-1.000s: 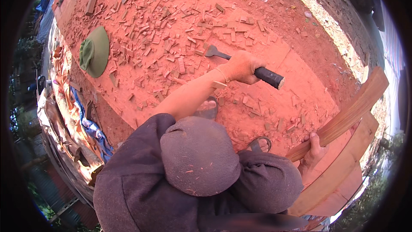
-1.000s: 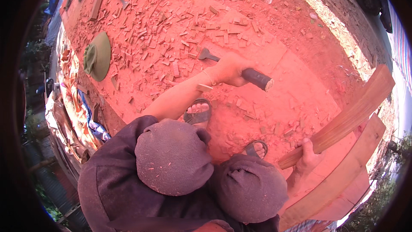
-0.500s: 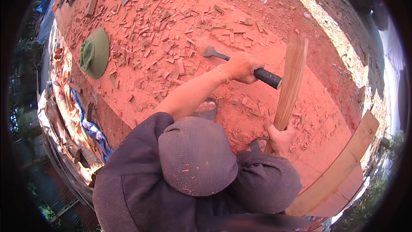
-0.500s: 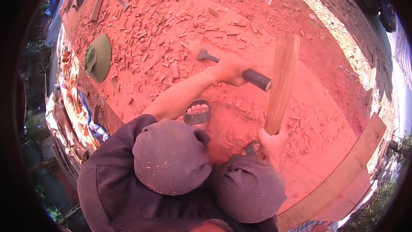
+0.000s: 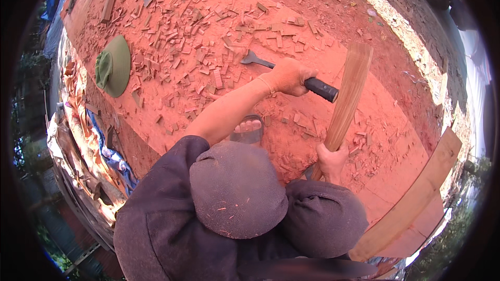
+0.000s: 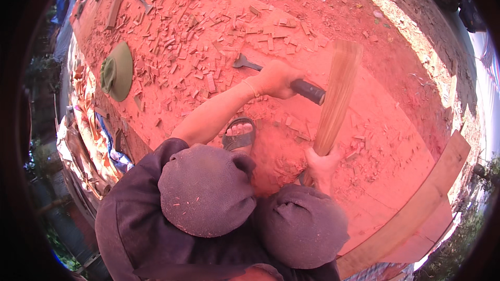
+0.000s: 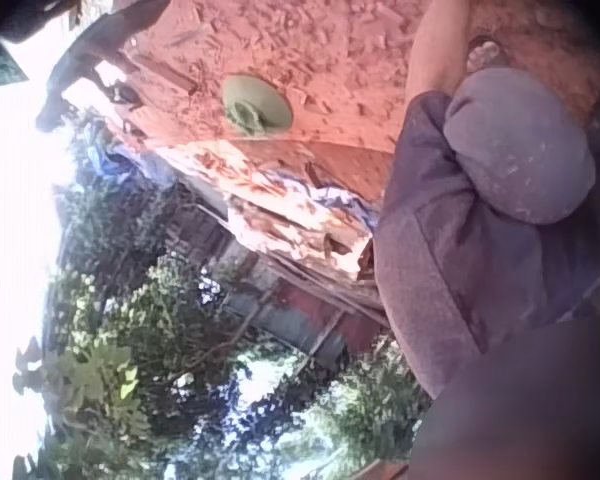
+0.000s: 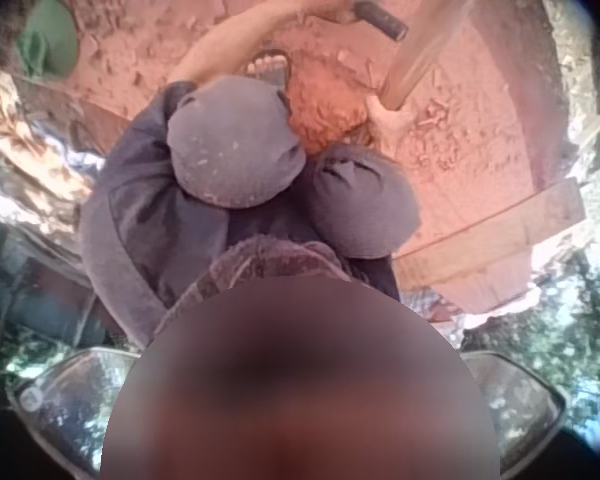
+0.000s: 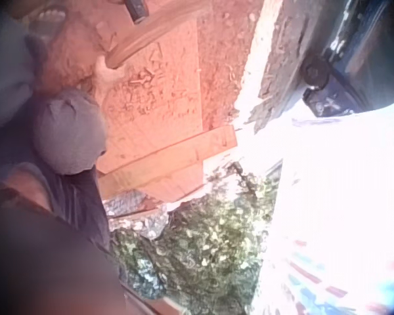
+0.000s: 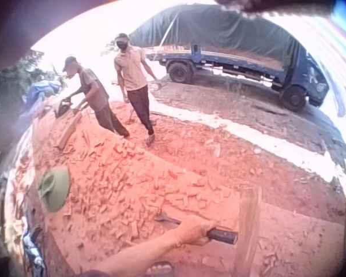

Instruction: The person uses a hammer and a piece of wood to split larger pieces of wood into smaller fragments. The person repeatedly strikes the wood with the hammer, creating wood chips and debris on the ground.

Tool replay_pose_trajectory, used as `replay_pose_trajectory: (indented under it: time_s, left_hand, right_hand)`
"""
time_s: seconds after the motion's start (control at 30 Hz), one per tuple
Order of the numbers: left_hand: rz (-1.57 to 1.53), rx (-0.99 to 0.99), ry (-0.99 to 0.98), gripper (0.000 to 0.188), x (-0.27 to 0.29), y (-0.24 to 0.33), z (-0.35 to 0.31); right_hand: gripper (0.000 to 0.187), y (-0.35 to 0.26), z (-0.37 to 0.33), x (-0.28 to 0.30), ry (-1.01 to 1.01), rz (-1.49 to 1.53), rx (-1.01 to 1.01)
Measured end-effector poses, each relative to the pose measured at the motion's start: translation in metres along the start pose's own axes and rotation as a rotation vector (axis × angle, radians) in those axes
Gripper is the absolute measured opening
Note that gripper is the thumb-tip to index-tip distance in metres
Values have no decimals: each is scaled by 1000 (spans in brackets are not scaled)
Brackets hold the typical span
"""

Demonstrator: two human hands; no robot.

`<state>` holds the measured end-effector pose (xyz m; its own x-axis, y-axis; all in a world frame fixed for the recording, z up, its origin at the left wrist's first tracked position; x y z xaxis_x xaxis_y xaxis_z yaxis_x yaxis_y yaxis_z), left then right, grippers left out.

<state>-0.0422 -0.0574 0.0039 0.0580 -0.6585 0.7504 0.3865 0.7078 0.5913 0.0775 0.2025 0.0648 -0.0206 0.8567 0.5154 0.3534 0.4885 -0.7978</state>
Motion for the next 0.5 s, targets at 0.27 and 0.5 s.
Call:
replay_pose_trajectory:
  time_s: [0.27, 0.5]
  left_hand:
    - [-43, -141, 64, 18, -2, 15, -5]
    - [-54, -50, 112, 17, 10, -2, 22]
  right_hand:
    - [28, 9, -18, 60, 213, 436, -147]
    - [27, -9, 4, 104, 383, 469, -23]
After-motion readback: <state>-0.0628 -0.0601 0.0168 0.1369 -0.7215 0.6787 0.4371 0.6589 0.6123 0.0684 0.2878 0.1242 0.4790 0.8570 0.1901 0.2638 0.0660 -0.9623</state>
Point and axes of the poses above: each hand's wrist, its own z-axis towards the middle knuckle, its own x-axis out of the back of the hand, y = z × x, the point moved 1 cm from there along z, towards the middle knuckle, and after that the axes turned 9 degrees about y, right-handed, at the moved point
